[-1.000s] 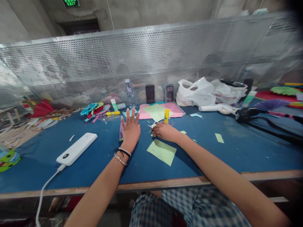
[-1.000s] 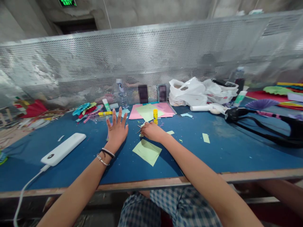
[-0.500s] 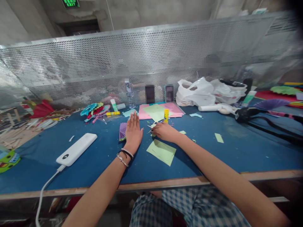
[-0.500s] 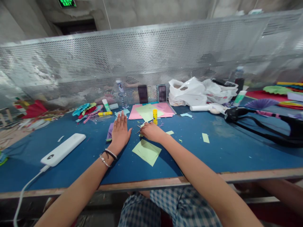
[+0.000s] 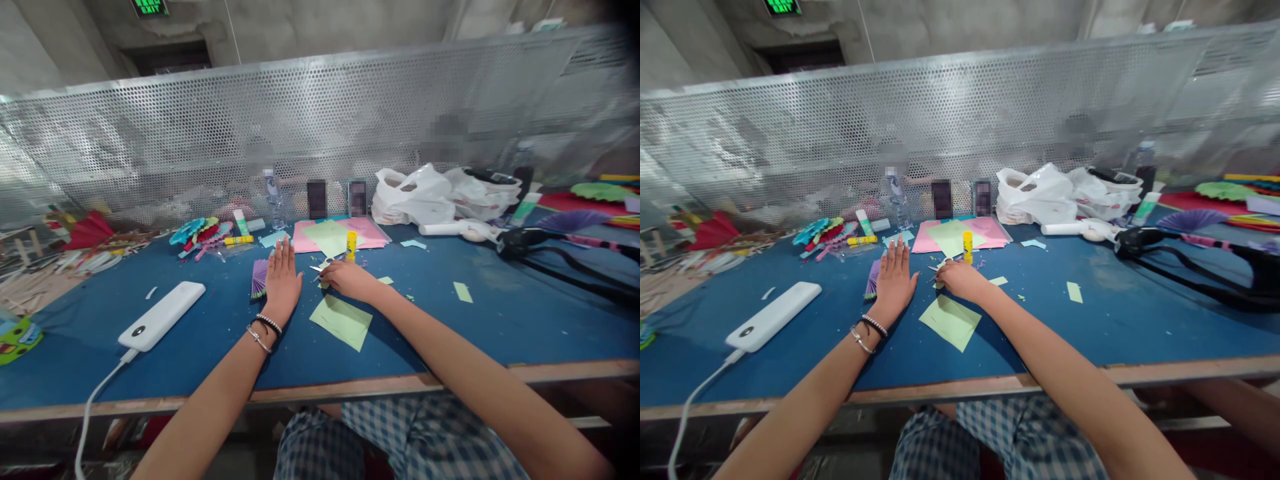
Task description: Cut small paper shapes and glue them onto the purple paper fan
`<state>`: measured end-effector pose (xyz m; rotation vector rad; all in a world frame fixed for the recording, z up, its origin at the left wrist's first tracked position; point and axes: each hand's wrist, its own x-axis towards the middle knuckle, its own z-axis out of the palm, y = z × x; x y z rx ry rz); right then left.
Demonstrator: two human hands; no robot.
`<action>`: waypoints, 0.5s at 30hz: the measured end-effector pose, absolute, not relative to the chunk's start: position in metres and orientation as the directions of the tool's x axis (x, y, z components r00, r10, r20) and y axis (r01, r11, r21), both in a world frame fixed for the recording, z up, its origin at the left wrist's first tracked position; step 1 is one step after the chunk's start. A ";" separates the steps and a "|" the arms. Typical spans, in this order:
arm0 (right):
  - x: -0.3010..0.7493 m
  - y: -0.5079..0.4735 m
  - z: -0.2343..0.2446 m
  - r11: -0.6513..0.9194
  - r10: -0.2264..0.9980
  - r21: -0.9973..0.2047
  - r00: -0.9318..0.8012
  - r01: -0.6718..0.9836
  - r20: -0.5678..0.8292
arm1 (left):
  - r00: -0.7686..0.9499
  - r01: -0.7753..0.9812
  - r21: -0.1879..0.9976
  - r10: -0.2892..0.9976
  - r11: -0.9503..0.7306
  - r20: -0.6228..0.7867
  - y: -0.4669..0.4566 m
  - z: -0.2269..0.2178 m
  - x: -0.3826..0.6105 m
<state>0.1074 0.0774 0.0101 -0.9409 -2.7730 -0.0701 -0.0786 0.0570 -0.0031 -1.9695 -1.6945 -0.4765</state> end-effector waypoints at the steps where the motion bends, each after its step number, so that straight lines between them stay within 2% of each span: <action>1: 0.107 0.078 0.009 0.800 0.589 -0.032 -0.773 0.600 0.233 | 0.163 0.985 -0.138 0.813 -0.103 0.559 0.057 -0.003 -0.079; 4: 0.107 0.080 0.006 0.807 0.576 -0.055 -0.764 0.588 0.290 | 0.158 0.986 -0.131 0.815 -0.102 0.558 0.057 -0.003 -0.079; 15: 0.104 0.080 0.003 0.745 0.649 -0.070 -0.696 0.664 0.307 | 0.146 0.988 -0.130 0.819 -0.088 0.555 0.058 -0.006 -0.079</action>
